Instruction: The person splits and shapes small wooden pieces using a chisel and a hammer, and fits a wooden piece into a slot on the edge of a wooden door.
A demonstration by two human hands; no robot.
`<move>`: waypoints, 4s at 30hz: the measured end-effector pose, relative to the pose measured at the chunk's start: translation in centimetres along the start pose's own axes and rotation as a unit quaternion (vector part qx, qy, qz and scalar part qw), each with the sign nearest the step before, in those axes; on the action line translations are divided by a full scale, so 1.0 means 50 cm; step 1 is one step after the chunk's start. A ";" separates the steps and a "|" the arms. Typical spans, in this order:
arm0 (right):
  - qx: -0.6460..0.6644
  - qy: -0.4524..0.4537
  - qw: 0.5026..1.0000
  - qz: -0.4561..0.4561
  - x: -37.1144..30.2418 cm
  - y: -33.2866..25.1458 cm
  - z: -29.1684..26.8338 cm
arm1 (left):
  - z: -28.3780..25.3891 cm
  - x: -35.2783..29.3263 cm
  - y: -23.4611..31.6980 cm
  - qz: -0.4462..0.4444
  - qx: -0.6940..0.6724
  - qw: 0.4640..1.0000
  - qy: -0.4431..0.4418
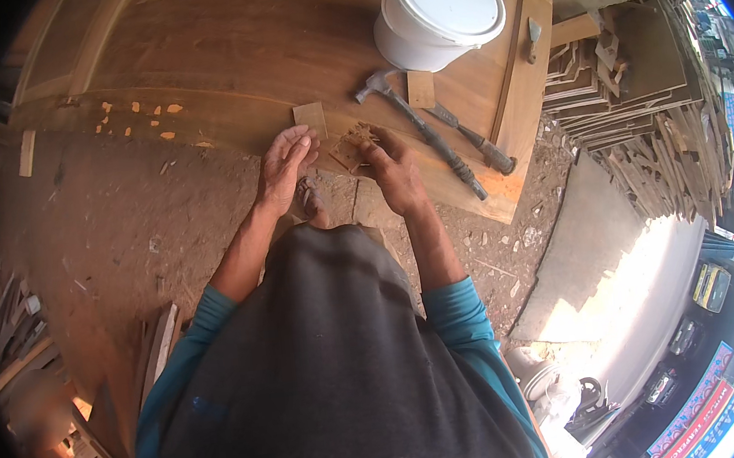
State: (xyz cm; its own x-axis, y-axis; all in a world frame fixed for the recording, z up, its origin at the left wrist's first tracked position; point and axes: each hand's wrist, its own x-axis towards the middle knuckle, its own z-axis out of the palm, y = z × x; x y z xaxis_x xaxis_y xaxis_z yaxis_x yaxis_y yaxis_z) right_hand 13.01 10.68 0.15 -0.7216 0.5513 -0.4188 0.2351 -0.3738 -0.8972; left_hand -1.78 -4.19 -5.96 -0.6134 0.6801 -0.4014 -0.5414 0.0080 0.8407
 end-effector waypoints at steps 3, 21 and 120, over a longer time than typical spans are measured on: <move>0.090 -0.004 0.996 0.022 0.012 0.012 -0.002 | 0.007 -0.009 0.041 0.032 0.058 0.996 -0.068; 0.060 -0.007 0.997 -0.041 -0.007 0.028 -0.012 | 0.063 -0.084 0.051 0.021 0.029 0.997 -0.072; 0.001 -0.067 0.996 -0.063 -0.147 0.056 -0.020 | 0.058 -0.232 0.042 0.112 0.199 0.970 -0.077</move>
State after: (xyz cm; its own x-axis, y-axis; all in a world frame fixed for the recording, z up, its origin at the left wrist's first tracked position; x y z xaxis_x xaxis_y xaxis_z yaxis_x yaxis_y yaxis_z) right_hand 19.62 6.32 0.56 -0.8262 0.4888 -0.2802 0.1356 -0.3102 -0.9410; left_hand 5.87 -9.92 1.52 -0.5804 0.7987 -0.1586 -0.1202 0.1086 0.9868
